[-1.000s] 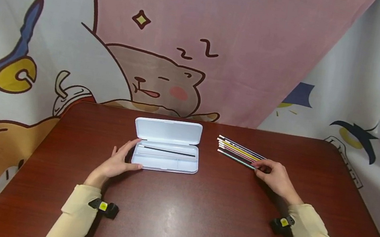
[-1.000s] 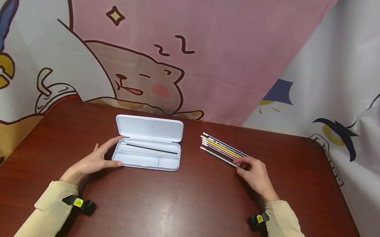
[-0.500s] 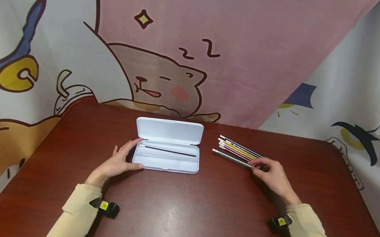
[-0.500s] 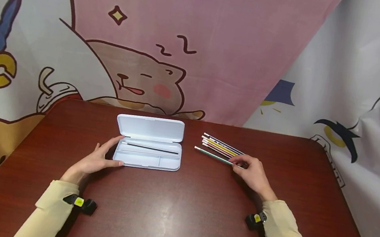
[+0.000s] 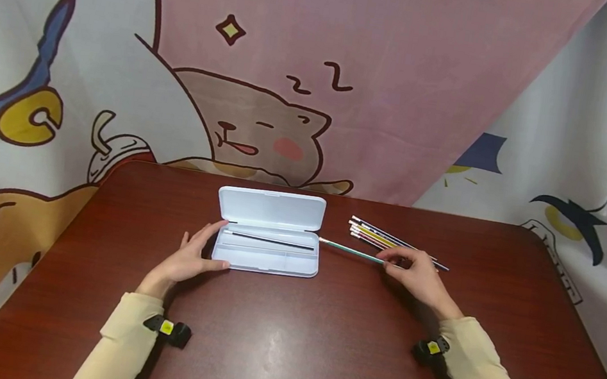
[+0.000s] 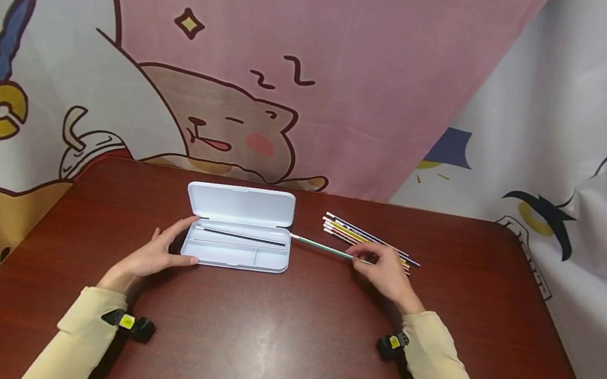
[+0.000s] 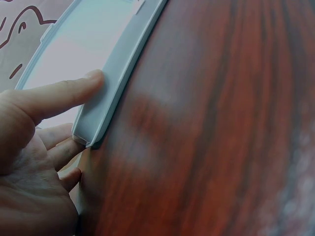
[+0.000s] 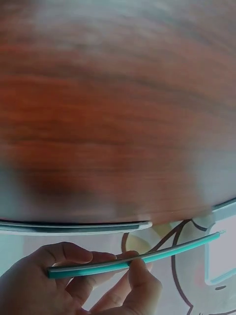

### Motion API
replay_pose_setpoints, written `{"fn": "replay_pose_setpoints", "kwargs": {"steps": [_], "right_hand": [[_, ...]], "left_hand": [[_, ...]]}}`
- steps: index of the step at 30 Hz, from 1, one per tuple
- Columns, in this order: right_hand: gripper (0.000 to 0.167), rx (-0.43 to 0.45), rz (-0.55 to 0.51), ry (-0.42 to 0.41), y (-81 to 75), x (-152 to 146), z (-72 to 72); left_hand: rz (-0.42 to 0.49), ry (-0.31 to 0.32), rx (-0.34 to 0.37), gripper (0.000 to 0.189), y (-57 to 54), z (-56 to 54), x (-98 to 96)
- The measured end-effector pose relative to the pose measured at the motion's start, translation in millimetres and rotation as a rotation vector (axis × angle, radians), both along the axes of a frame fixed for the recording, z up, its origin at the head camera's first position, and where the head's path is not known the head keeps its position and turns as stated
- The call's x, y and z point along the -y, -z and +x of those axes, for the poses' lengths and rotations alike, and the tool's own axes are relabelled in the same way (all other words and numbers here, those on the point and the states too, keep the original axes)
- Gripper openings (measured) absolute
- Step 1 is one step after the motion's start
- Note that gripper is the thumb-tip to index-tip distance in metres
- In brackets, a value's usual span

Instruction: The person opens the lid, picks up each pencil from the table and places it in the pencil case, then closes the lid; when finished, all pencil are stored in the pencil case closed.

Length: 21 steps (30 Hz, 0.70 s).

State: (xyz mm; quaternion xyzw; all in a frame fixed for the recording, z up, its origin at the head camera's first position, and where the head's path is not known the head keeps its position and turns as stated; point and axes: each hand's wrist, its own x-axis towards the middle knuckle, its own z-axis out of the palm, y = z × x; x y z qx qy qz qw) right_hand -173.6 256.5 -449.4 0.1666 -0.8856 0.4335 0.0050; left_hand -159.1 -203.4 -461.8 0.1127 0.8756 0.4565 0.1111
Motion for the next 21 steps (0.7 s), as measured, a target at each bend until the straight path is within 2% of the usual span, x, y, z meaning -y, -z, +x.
{"fn": "replay_pose_setpoints", "kwargs": {"steps": [7, 12, 15, 19, 21], "right_hand": [[0.020, -0.026, -0.051, -0.050, -0.3, 16.9, -4.3], [0.018, 0.000, -0.027, -0.069, -24.3, 40.2, 2.8], [0.018, 0.011, -0.036, -0.085, -21.8, 48.5, -0.1], [0.018, 0.005, -0.057, -0.106, -1.7, 54.2, -10.3], [0.018, 0.009, -0.061, -0.115, -2.0, 60.7, -10.6]], "left_hand": [[-0.011, -0.002, 0.000, 0.087, 0.9, -0.6, 0.5], [-0.016, 0.000, -0.008, 0.087, 1.7, -0.4, 1.1], [-0.018, 0.002, -0.010, 0.087, 1.4, -0.2, 1.2], [-0.008, 0.003, -0.013, 0.087, 0.7, 0.0, 0.5], [-0.002, 0.003, -0.016, 0.087, 0.8, 0.1, 0.1]]}}
